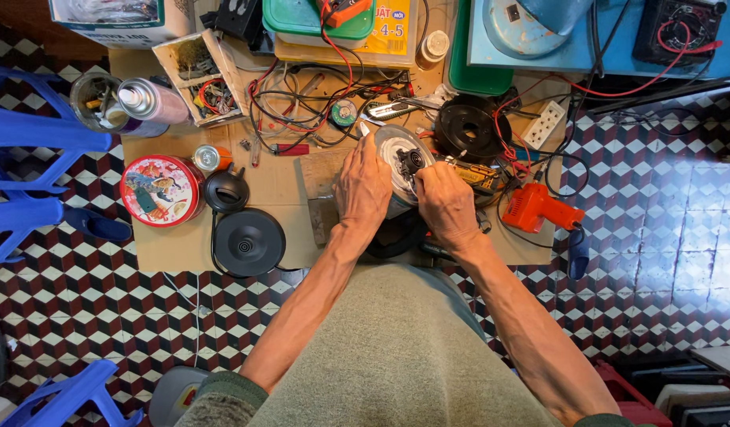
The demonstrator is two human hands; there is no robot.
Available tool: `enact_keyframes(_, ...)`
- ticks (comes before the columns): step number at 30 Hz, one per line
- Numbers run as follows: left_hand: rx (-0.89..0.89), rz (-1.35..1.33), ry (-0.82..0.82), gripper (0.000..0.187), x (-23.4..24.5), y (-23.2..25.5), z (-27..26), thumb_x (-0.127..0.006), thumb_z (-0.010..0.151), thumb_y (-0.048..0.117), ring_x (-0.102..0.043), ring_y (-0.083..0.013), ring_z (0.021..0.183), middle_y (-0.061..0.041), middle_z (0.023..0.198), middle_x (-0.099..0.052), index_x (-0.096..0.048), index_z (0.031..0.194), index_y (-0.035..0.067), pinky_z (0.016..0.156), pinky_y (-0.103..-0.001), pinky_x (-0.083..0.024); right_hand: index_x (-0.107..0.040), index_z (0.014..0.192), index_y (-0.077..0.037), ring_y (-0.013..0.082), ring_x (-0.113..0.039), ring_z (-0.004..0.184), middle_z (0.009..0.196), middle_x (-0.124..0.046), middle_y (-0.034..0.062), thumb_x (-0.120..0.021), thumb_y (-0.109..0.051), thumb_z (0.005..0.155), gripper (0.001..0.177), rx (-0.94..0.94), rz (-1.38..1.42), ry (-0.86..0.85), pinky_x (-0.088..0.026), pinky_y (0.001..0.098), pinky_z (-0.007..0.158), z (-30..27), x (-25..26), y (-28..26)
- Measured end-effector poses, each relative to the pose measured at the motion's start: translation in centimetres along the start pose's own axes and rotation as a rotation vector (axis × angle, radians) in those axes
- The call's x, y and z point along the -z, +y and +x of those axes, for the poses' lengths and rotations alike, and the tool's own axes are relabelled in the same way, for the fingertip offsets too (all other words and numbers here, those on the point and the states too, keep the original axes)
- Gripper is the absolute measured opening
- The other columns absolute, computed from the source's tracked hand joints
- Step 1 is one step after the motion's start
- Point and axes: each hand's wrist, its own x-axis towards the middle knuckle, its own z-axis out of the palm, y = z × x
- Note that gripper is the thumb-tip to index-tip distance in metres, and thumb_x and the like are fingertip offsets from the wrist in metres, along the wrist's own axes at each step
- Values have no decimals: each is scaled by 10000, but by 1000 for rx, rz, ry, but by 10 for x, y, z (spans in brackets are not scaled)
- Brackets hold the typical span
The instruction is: The person repairs a small electric motor by hand, using a screwdriver to adjust internal components and pliers to manipulate wires. They repeatedly test the motor's rotation and make fine adjustments to the wiring.
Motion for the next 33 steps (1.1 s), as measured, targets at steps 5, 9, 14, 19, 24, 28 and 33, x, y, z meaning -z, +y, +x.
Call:
enact_keyframes(5,240,-86,-23,426,22,-2,1,-533,1002,200,-617,-421,1172,-241,1268,-658,-527,1395,33,995,-502,-487,-635,1065,-17,329,-629,962,995,-623,154,-746,-49,891,208,-39,138,-20,-524,406,830,19,12,-10)
enact_keyframes(9,316,-73,31,508,44,-5,-12,-544,981,209,-585,-440,1164,-243,1290,-612,-441,1454,55,954,-528,-473,-604,1282,-17,320,-638,1151,1237,-650,196,-699,-117,978,333,-310,342,88,-517,393,978,16,34,-21)
enact_keyframes(14,273,-81,67,550,54,-7,-27,-557,973,200,-522,-426,1269,-238,1362,-533,-418,1476,28,1020,-529,-450,-498,1424,-49,288,-652,1153,1279,-647,186,-711,-196,941,548,-646,603,-150,-506,375,968,-3,24,-36)
enact_keyframes(19,107,26,18,526,81,-2,-34,-670,911,163,-485,-440,1286,-258,1408,-477,-486,1380,15,1038,-494,-450,-506,1433,-108,276,-702,1102,1288,-672,151,-676,-132,909,552,-625,627,-240,-529,345,959,-19,11,-28)
enact_keyframes(24,-285,39,-37,375,110,1,-21,-760,873,105,-496,-384,1352,-169,1413,-518,-609,1215,67,1137,-489,-437,-505,1431,-73,334,-648,1203,1335,-634,166,-656,6,885,572,-341,591,-220,-499,371,1009,-21,8,-9)
enact_keyframes(28,-482,57,-214,285,115,1,-4,-776,832,99,-502,-381,1353,-144,1396,-547,-678,1099,103,1081,-491,-460,-526,1394,-73,330,-634,1204,1312,-624,153,-653,52,862,561,-284,593,-246,-493,381,1028,-11,13,-9)
enact_keyframes(33,-476,55,-331,283,110,2,0,-760,845,93,-597,-360,1224,-130,1380,-570,-673,1113,124,955,-470,-526,-547,1378,-48,348,-606,1254,1319,-618,169,-620,97,812,588,-195,559,-249,-466,404,1076,-1,16,-4)
